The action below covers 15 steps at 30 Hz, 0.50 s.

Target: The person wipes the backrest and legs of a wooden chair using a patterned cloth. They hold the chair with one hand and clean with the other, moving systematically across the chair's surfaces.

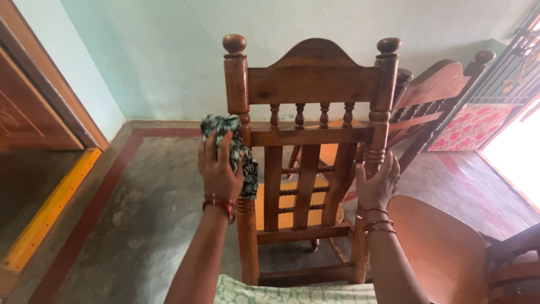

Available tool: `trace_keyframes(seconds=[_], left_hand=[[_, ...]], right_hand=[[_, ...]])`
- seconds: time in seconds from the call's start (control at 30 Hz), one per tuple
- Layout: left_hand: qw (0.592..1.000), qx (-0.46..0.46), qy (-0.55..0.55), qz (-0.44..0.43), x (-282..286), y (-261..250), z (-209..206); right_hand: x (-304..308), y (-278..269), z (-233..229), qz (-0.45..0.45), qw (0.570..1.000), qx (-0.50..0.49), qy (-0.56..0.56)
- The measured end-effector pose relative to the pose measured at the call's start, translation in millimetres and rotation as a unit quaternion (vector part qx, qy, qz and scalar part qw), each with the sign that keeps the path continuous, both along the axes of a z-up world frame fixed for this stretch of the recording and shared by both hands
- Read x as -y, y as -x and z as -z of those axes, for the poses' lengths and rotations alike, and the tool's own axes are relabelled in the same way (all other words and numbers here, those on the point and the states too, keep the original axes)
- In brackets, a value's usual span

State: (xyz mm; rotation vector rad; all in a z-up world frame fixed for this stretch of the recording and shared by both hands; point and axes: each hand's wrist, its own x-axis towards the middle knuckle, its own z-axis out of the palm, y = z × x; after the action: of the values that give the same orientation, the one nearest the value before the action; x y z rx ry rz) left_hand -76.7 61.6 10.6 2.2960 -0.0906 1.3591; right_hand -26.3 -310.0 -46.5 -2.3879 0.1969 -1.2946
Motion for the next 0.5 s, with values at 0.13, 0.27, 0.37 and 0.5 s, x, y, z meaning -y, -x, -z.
trace_keyframes(seconds=[0.13,0.27,0.37,0.5], left_hand=[[0.998,0.046,-0.051,0.012,8.0,-44.1,-27.4],[0.995,0.058,-0.081,0.000,27.6,-73.0,-37.3],[0.994,0.065,-0.083,-0.010,36.7,-70.7,-23.0],[0.991,0.093,-0.097,-0.013,39.2,-56.9,-0.9]], right_hand=[[24.5,-17.1,49.8,-0.098,0.974,-0.118,-0.165],[31.2,-29.9,77.1,-0.051,0.988,-0.073,-0.125],[29.9,-23.7,84.4,-0.051,0.990,-0.061,-0.120],[24.5,-20.0,74.1,-0.044,0.990,-0.050,-0.126]])
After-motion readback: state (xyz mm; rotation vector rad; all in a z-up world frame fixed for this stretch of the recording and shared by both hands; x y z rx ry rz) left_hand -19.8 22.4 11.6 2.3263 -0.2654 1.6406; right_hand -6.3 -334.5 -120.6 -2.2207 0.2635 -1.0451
